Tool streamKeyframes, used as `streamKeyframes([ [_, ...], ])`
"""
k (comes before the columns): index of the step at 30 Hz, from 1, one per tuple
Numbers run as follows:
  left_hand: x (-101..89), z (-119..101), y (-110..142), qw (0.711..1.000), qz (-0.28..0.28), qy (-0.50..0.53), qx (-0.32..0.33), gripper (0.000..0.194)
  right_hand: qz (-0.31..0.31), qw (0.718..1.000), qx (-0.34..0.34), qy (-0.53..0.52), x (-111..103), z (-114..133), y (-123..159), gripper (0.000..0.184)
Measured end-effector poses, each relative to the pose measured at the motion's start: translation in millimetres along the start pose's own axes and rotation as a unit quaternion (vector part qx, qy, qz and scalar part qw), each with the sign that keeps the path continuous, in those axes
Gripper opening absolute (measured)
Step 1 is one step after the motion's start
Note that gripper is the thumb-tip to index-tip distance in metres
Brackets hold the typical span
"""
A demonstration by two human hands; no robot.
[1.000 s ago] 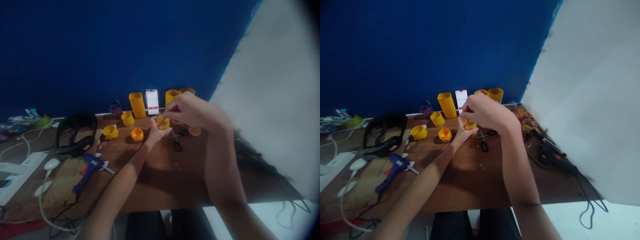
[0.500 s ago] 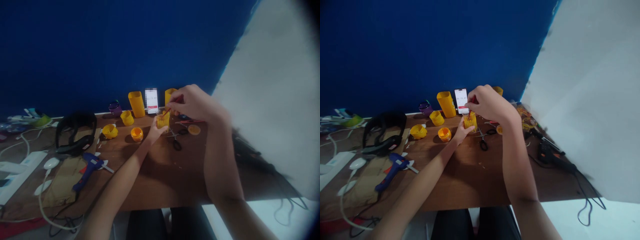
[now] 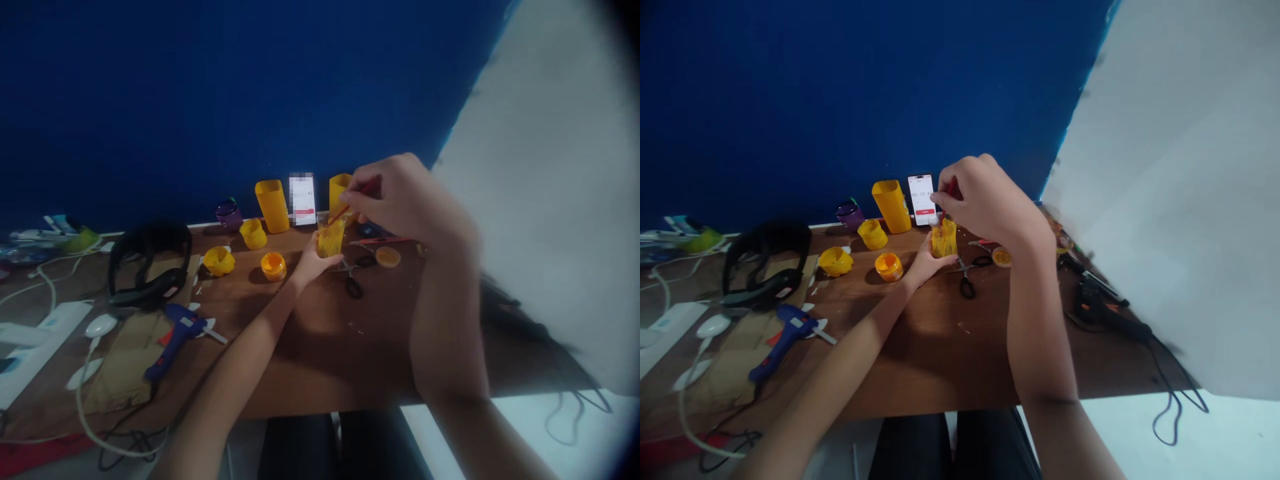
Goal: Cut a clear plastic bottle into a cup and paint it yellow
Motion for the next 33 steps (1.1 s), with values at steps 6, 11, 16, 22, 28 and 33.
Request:
streamKeyframes([
  [6,0.0,2.6,-0.7,1.0,0.011,-0.013,-0.002,0.07,0.058,0.998,0.019,-0.025,18.8,-15.9,-12.1,0.023],
  [11,-1.6,-2.0,1.2,1.0,0.002,-0.012,-0.001,0.066,-0.028,0.999,-0.012,0.027,-7.8,2.9,2.6,0.022],
  [16,0.3,3.3,-1.3,1.0,0.012,0.002,-0.014,0.071,-0.013,1.0,0.003,0.02,-0.4,-8.6,-3.6,0.021],
  [22,-0.4,1.9,-0.3,1.0,0.011,-0.005,-0.014,0.071,0.042,0.999,0.025,0.006,16.2,-18.6,-11.1,0.023],
  [28,-0.3,4.2,3.1,0.999,0.005,0.013,-0.047,0.07,-0.024,0.999,-0.014,0.015,-9.0,8.4,6.6,0.026],
  [33,-2.7,-0.9,4.4,0.999,-0.002,-0.009,-0.042,0.068,0.051,0.998,0.041,-0.023,12.4,-14.0,-8.2,0.024],
])
Point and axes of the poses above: each hand's wrist, its own y-axis away from the middle knuckle, its own x-axis out of the palm, z = x × y, the point moved 6 cm from there along -y, towards the middle knuckle, and after that the axes turned 13 degrees about -y, right-handed, at the moved point
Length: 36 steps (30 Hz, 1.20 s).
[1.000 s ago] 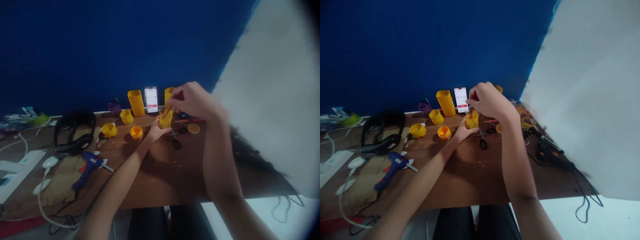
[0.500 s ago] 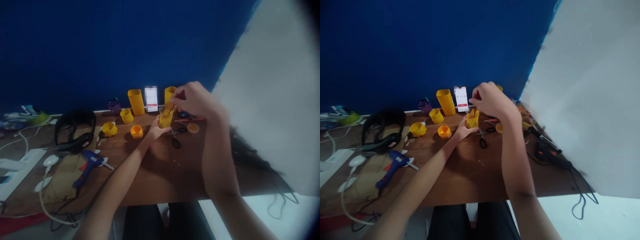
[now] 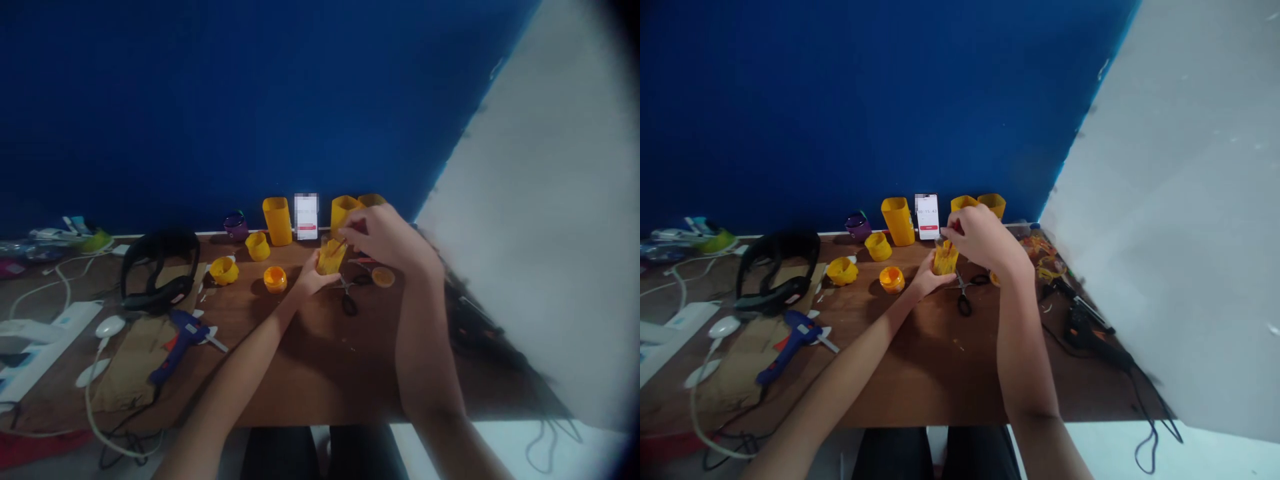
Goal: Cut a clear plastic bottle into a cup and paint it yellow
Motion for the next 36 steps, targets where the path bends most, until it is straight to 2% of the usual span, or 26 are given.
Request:
streamKeyframes([
  [2,0.0,-2.5,1.1,1.0,0.005,-0.005,0.0,0.068,0.018,1.0,0.013,-0.022,3.9,-8.1,-5.4,0.024],
  [4,-0.2,-3.4,1.7,1.0,0.004,-0.009,-0.003,0.067,0.013,0.999,0.012,-0.038,-1.0,-10.4,-3.8,0.026],
  [9,0.6,-1.8,3.3,0.999,0.015,0.028,-0.022,0.061,-0.09,0.986,0.055,-0.127,-36.5,-14.3,22.5,0.026],
  [11,0.5,-0.7,4.5,0.997,0.023,0.055,-0.042,0.06,-0.1,0.977,0.065,-0.174,-41.7,-19.9,27.5,0.026],
  [15,-0.4,-0.1,5.4,0.993,0.038,0.094,-0.065,0.056,-0.064,0.969,0.086,-0.222,-26.7,-44.3,13.5,0.028],
  [18,1.9,0.0,3.2,0.991,0.062,0.102,-0.054,0.056,-0.04,0.959,0.112,-0.258,-11.0,-66.6,0.2,0.034],
  [20,4.0,1.9,1.9,0.991,0.076,0.098,-0.049,0.057,-0.032,0.955,0.118,-0.271,-8.7,-73.9,-1.1,0.035],
  [22,3.8,7.3,1.4,0.99,0.068,0.107,-0.067,0.059,-0.066,0.949,0.118,-0.284,-18.5,-76.0,5.2,0.034],
  [25,2.0,15.9,2.6,0.986,0.046,0.129,-0.099,0.063,-0.161,0.932,0.113,-0.304,-42.9,-75.9,21.7,0.031],
  [27,2.0,18.6,3.3,0.984,0.047,0.136,-0.103,0.065,-0.191,0.924,0.111,-0.312,-50.6,-77.5,28.0,0.03],
  [29,1.8,19.7,3.2,0.983,0.045,0.146,-0.104,0.066,-0.173,0.924,0.123,-0.318,-46.0,-81.6,26.0,0.03],
  [33,0.5,17.0,1.9,0.983,0.037,0.156,-0.093,0.06,-0.09,0.933,0.142,-0.319,-24.0,-86.4,10.9,0.035],
  [36,0.4,13.6,2.9,0.982,0.045,0.152,-0.102,0.057,-0.094,0.937,0.13,-0.309,-23.9,-81.6,8.0,0.034],
])
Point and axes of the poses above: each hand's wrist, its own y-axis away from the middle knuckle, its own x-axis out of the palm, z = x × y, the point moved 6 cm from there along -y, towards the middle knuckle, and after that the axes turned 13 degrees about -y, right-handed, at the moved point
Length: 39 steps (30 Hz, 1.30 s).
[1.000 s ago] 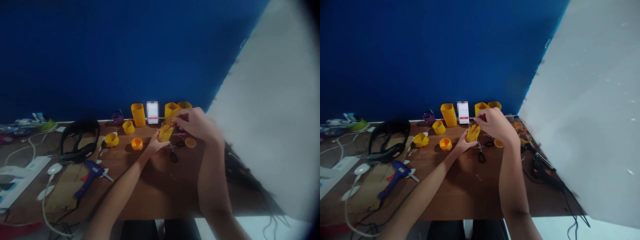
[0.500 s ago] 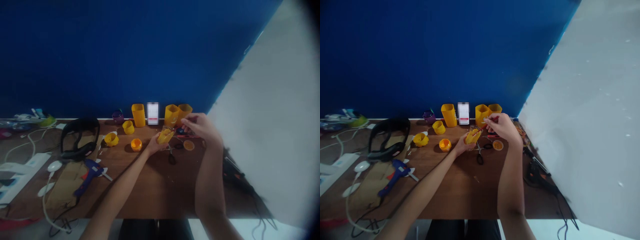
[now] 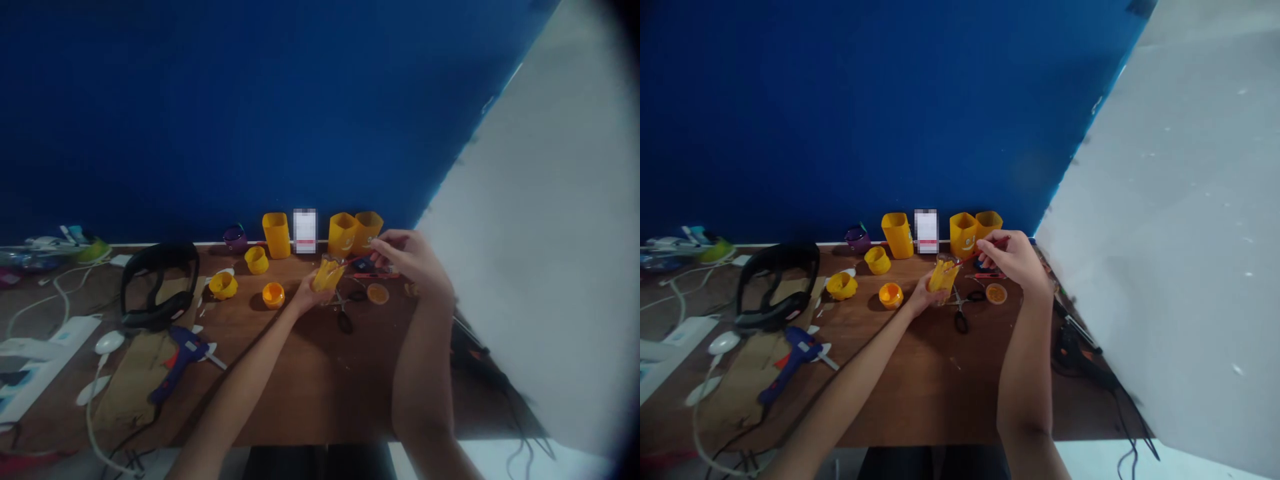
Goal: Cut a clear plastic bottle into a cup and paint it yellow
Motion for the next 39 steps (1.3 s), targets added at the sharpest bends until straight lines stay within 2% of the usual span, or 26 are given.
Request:
streamKeyframes([
  [5,-2.2,-3.9,4.3,0.999,-0.012,0.023,-0.021,0.06,-0.089,0.994,-0.069,0.008,-11.3,21.6,13.2,0.03],
  [7,-4.6,-4.0,4.4,0.999,-0.024,0.034,-0.02,0.059,-0.075,0.994,-0.081,0.024,-5.7,26.6,15.3,0.03],
  [10,-9.1,-1.7,3.1,0.998,-0.048,0.043,-0.02,0.055,-0.02,0.996,-0.066,0.047,8.3,27.5,13.9,0.032],
  [12,-9.9,-0.3,2.6,0.998,-0.05,0.038,-0.016,0.053,-0.006,0.997,-0.056,0.051,11.8,26.7,13.5,0.033],
  [17,-6.6,2.9,3.2,0.999,-0.023,0.031,-0.019,0.052,-0.014,0.998,-0.036,0.052,5.0,21.4,13.7,0.034],
  [21,-8.5,6.2,2.0,0.998,-0.031,0.028,-0.043,0.055,-0.007,0.998,-0.028,0.046,6.2,18.4,9.7,0.035],
  [28,-0.4,-7.0,1.3,1.0,0.004,0.013,-0.011,0.056,-0.007,0.999,-0.012,0.044,7.1,11.0,4.9,0.037],
  [32,2.5,-8.0,2.0,1.0,0.012,0.007,-0.007,0.06,0.013,0.999,-0.007,0.039,9.8,6.2,2.0,0.037],
  [35,2.3,-3.8,0.3,1.0,0.018,0.014,-0.014,0.063,-0.006,1.0,-0.01,0.007,5.9,6.2,0.8,0.033],
  [39,0.2,0.6,-1.8,0.999,0.01,0.026,-0.026,0.07,-0.069,0.997,-0.021,-0.03,-12.2,5.0,3.0,0.031],
])
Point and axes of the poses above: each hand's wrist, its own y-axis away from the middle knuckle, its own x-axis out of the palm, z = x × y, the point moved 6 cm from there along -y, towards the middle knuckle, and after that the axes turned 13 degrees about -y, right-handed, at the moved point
